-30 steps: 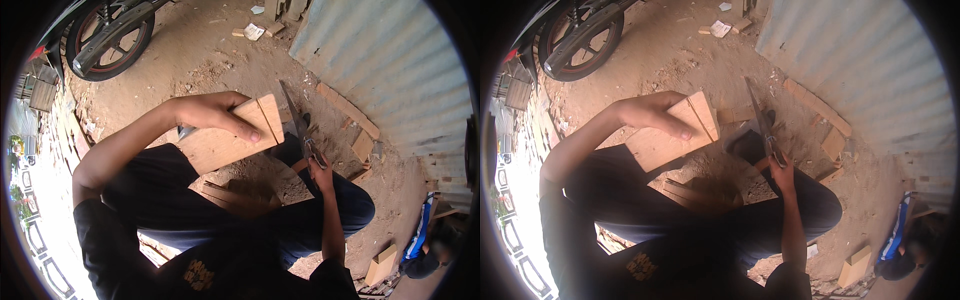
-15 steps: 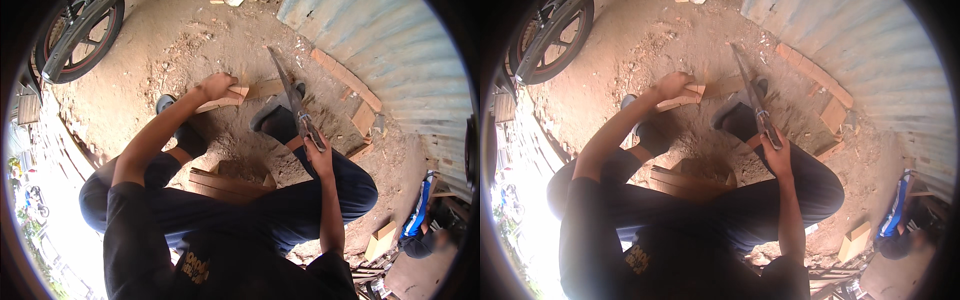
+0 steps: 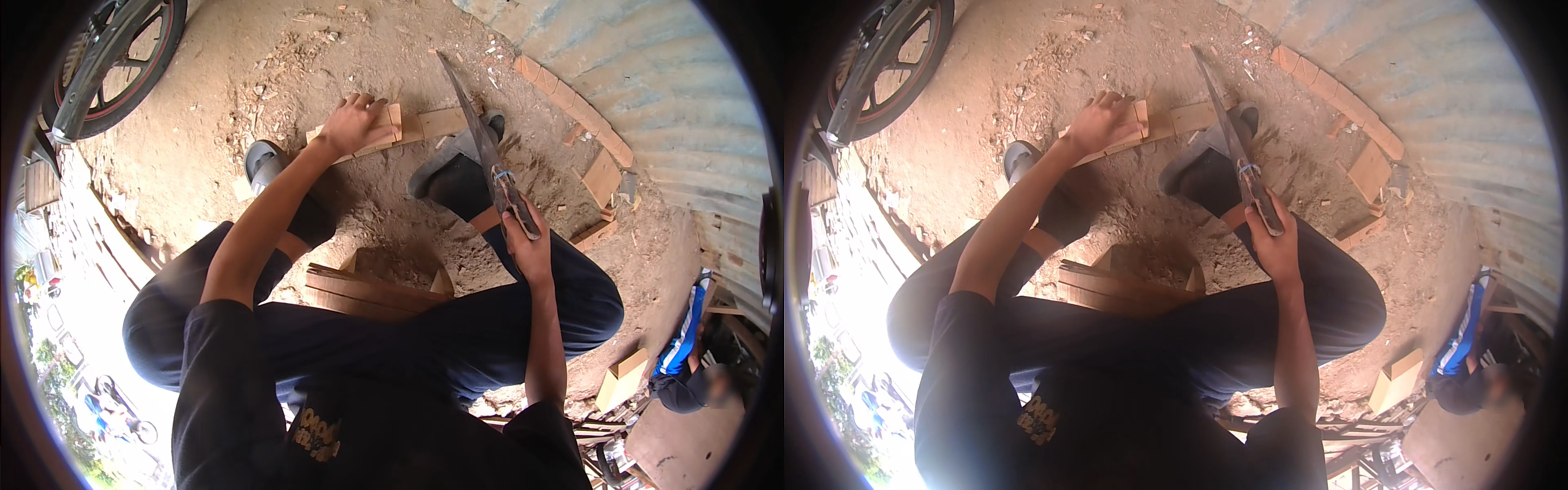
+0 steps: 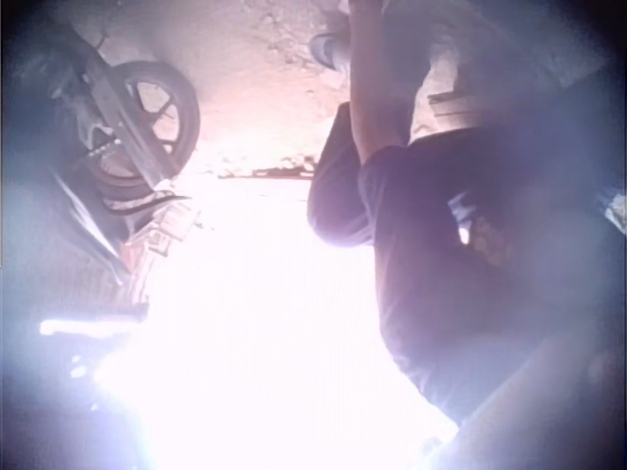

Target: The person sits on the ground and uses a hand saw to cut a small rectangular piece of wood held between their feet. They repeatedly saw back and forth along a marked line, pausing briefly to reposition the wood before continuing the cut.

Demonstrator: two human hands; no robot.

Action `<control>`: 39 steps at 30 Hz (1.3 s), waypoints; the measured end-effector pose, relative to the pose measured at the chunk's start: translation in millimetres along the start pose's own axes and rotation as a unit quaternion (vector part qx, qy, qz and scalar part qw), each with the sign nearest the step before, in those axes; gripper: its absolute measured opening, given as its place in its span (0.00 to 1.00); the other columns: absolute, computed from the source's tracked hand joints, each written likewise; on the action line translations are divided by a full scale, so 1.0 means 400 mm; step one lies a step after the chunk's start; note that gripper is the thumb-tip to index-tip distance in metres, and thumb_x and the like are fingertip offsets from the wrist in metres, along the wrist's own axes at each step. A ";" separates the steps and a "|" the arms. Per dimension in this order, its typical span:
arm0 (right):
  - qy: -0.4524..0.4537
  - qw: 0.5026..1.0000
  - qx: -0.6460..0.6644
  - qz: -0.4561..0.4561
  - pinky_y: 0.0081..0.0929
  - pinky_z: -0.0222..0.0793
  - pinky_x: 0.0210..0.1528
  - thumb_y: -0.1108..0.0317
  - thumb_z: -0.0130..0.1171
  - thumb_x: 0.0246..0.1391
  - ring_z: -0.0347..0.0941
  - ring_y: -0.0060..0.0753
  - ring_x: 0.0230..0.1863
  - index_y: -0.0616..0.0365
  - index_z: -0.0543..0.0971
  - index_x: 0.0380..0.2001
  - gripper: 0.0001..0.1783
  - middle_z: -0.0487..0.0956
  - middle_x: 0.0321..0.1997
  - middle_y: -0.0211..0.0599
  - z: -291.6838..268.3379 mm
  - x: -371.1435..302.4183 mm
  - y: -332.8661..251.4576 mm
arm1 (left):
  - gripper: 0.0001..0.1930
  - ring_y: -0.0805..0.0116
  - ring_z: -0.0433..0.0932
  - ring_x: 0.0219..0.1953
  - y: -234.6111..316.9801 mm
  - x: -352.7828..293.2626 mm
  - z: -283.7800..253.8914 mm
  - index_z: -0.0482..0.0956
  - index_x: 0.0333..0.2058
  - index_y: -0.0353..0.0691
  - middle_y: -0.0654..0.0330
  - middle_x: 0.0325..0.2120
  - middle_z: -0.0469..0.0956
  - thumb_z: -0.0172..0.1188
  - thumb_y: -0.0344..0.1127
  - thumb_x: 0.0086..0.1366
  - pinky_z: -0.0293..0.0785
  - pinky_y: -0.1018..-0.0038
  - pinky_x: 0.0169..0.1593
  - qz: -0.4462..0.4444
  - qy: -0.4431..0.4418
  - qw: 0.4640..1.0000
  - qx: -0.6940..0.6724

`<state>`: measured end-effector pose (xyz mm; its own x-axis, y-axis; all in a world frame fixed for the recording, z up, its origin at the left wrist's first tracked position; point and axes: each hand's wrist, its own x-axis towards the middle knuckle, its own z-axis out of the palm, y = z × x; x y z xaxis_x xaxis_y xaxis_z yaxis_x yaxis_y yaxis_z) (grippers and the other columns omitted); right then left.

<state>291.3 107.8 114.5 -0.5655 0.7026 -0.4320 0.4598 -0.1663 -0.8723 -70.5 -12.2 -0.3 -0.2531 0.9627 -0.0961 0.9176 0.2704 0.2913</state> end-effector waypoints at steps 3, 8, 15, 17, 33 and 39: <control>-0.012 0.998 0.029 0.054 0.18 0.66 0.34 0.72 0.57 0.60 0.68 0.14 0.30 0.65 0.74 0.55 0.20 0.75 0.33 0.26 -0.001 -0.006 -0.019 | 0.52 0.49 0.69 0.57 0.058 -0.029 -0.026 0.61 0.61 0.33 0.46 0.53 0.70 0.62 0.71 0.51 0.64 0.53 0.60 -0.051 -0.031 0.997 0.042; 0.003 1.000 -0.021 0.008 0.21 0.70 0.43 0.71 0.58 0.60 0.72 0.18 0.40 0.66 0.72 0.57 0.22 0.79 0.39 0.32 0.007 -0.016 -0.013 | 0.49 0.51 0.71 0.54 0.100 -0.021 -0.013 0.65 0.55 0.33 0.49 0.48 0.72 0.68 0.67 0.46 0.63 0.54 0.59 -0.125 -0.054 0.988 0.076; -0.020 0.998 -0.033 -0.041 0.24 0.71 0.51 0.74 0.58 0.59 0.76 0.24 0.49 0.70 0.70 0.58 0.24 0.81 0.47 0.44 0.129 -0.237 -0.158 | 0.44 0.52 0.72 0.54 0.068 -0.030 -0.002 0.66 0.51 0.35 0.50 0.48 0.73 0.69 0.64 0.46 0.67 0.55 0.56 -0.120 -0.051 0.990 0.051; -0.025 0.995 -0.078 -0.050 0.24 0.71 0.51 0.75 0.58 0.58 0.76 0.24 0.50 0.70 0.68 0.60 0.27 0.81 0.49 0.49 0.159 -0.302 -0.196 | 0.43 0.51 0.72 0.54 0.068 -0.021 0.001 0.66 0.51 0.35 0.50 0.48 0.73 0.69 0.63 0.46 0.69 0.55 0.56 -0.127 -0.064 0.989 0.047; -0.049 0.994 -0.069 0.074 0.25 0.67 0.57 0.77 0.57 0.56 0.73 0.28 0.56 0.68 0.64 0.64 0.32 0.78 0.55 0.51 0.133 -0.441 -0.167 | 0.47 0.53 0.76 0.53 0.062 0.013 -0.014 0.66 0.52 0.35 0.49 0.49 0.75 0.67 0.68 0.45 0.73 0.61 0.52 -0.140 -0.104 0.981 0.080; -0.040 0.995 -0.083 0.038 0.25 0.73 0.38 0.76 0.59 0.55 0.83 0.31 0.38 0.64 0.65 0.65 0.33 0.82 0.35 0.48 0.149 -0.451 -0.144 | 0.49 0.49 0.75 0.54 0.067 0.007 -0.021 0.64 0.53 0.32 0.45 0.51 0.73 0.64 0.71 0.48 0.73 0.60 0.53 -0.126 -0.101 0.984 0.077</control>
<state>325.8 -50.7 228.9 -0.5747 0.6334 -0.5181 0.6061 -0.0959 -0.7896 -49.2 -2.2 15.1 -0.4276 0.8383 -0.3382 0.8724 0.4807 0.0884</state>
